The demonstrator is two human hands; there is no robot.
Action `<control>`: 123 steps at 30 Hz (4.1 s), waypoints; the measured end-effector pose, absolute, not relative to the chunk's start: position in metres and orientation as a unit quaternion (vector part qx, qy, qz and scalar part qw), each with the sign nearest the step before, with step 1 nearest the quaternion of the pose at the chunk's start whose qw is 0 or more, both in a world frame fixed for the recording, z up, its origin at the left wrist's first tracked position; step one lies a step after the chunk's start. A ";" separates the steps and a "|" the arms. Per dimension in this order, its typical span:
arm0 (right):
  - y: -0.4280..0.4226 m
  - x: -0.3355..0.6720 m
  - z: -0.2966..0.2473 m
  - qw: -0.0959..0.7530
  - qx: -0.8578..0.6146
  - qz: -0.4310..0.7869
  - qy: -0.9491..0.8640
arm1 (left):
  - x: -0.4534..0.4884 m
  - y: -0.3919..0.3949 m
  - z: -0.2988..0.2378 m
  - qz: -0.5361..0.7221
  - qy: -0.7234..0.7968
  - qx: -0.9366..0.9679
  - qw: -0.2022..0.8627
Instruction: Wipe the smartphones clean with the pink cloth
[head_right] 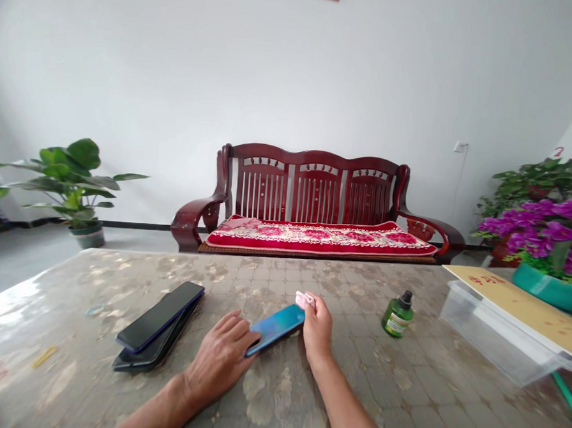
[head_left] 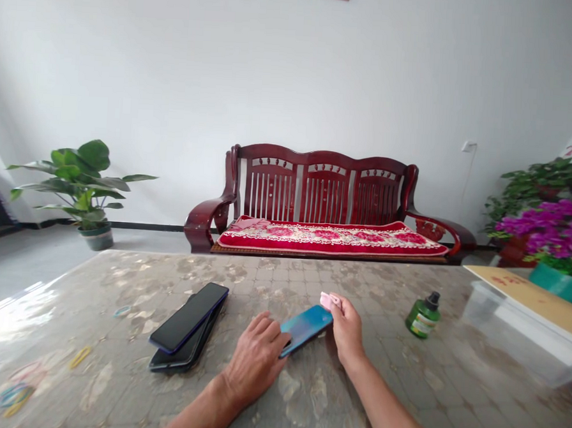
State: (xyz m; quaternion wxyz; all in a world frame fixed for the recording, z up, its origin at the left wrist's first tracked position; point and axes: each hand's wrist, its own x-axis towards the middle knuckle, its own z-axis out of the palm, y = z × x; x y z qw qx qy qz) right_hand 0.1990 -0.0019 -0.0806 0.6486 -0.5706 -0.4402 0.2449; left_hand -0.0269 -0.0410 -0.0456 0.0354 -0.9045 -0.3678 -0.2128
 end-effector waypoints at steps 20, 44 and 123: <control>0.012 0.187 -0.081 0.605 -0.539 0.235 -0.537 | -0.022 -0.037 -0.057 -0.229 -0.319 -0.884 -0.255; -0.010 0.193 -0.061 0.362 -0.529 0.071 -0.764 | -0.010 -0.058 -0.045 -0.188 -0.298 -0.919 -0.179; -0.036 0.173 -0.045 0.129 -0.555 -0.055 -0.820 | -0.007 -0.060 -0.043 -0.168 -0.282 -0.935 -0.132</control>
